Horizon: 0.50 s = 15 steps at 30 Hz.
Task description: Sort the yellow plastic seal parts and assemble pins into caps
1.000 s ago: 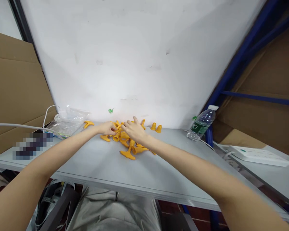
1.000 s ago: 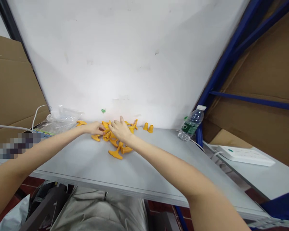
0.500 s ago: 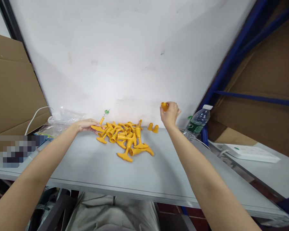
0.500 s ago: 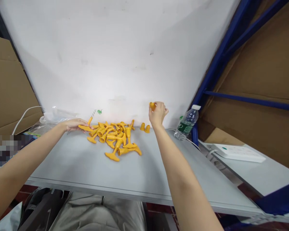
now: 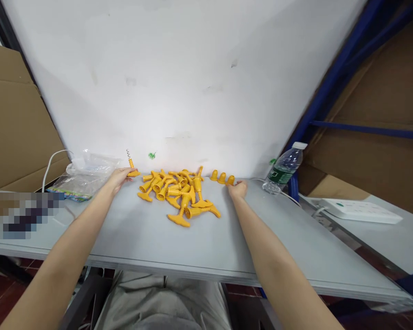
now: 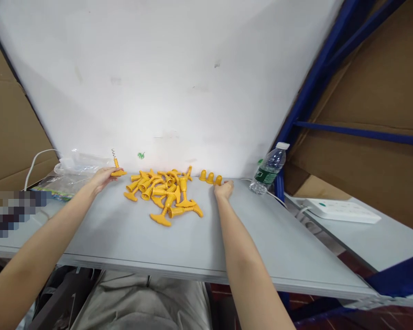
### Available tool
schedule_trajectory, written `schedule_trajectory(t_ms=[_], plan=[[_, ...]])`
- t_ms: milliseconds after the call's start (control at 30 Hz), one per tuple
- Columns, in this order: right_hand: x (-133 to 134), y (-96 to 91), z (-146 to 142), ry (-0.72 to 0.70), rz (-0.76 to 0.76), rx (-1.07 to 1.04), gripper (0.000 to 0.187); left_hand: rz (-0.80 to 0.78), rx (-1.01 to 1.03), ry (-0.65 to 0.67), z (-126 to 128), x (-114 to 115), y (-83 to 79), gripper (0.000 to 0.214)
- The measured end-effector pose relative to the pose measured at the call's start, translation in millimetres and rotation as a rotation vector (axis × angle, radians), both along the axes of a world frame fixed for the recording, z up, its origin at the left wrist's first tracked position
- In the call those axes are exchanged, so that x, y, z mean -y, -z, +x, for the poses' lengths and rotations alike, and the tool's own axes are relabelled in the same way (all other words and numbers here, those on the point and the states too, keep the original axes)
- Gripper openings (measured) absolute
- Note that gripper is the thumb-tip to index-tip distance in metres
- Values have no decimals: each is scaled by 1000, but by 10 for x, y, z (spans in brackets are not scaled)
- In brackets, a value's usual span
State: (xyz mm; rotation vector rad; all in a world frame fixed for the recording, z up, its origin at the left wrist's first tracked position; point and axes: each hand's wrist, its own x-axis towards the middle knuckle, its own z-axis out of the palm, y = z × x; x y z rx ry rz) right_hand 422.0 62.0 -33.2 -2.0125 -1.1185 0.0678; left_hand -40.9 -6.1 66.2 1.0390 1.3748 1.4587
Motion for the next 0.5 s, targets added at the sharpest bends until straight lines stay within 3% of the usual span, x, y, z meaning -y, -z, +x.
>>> schedule_trajectory(t_ms=[67, 200, 333, 500], plan=[[47, -43, -45, 45, -27, -33, 23, 33, 97, -150, 92, -27, 106, 16], [155, -101, -152, -111, -100, 25, 16, 138, 143, -376, 218, -23, 372, 11], [197, -145, -214, -233, -190, 132, 24, 169, 77, -403, 232, 25, 573, 13], [190, -178, -231, -240, -290, 245, 35, 177, -17, -408, 170, 26, 666, 19]])
